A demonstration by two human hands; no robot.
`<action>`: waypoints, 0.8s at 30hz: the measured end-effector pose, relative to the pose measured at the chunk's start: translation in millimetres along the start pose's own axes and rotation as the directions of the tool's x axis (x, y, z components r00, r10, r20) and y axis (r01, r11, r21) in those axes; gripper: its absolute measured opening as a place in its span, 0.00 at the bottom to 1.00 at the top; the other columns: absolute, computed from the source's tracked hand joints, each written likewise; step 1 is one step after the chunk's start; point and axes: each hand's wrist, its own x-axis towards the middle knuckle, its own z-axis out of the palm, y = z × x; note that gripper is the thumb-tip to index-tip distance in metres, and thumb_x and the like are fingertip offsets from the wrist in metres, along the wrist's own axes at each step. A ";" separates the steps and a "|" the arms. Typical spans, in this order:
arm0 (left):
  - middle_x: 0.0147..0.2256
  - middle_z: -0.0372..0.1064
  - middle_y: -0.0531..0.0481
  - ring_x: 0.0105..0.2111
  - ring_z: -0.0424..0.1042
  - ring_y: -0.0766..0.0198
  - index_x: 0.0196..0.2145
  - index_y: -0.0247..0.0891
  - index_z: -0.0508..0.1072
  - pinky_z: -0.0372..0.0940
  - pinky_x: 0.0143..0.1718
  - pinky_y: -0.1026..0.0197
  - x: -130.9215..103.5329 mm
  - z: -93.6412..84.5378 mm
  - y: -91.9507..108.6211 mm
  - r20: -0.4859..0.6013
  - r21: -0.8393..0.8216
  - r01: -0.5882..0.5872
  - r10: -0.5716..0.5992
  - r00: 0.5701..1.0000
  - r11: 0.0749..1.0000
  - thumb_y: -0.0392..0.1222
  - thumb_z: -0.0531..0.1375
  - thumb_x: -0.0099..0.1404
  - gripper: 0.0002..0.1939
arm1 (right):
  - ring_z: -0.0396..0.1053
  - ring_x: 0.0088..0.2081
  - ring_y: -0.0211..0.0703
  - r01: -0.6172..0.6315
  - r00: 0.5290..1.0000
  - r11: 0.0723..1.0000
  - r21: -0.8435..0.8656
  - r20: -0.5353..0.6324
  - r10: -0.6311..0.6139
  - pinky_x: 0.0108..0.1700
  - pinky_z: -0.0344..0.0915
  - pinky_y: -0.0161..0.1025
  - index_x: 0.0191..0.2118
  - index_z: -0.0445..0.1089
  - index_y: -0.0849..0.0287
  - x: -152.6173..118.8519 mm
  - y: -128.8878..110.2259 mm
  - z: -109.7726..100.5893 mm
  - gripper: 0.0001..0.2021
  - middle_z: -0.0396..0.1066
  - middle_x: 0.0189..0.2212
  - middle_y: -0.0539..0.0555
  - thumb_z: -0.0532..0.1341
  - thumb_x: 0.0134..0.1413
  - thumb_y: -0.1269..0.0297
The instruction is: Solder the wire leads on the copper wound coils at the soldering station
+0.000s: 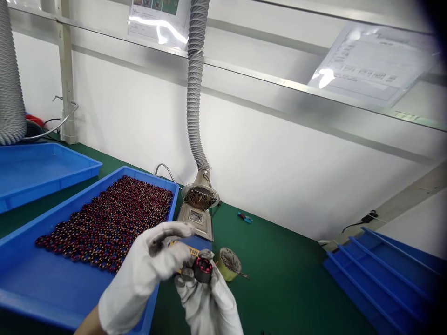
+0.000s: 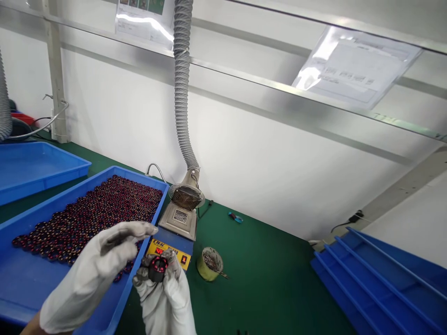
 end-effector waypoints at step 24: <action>0.29 0.70 0.50 0.32 0.69 0.63 0.25 0.37 0.74 0.63 0.34 0.65 -3.3 6.5 5.3 0.179 -0.021 0.002 0.002 0.984 1.000 0.32 0.60 0.52 0.04 | 0.73 0.29 0.46 -0.103 0.994 0.994 -0.047 0.023 0.104 0.35 0.70 0.46 0.30 0.73 0.54 18.7 8.4 -15.1 0.10 0.75 0.25 0.52 0.65 0.42 0.54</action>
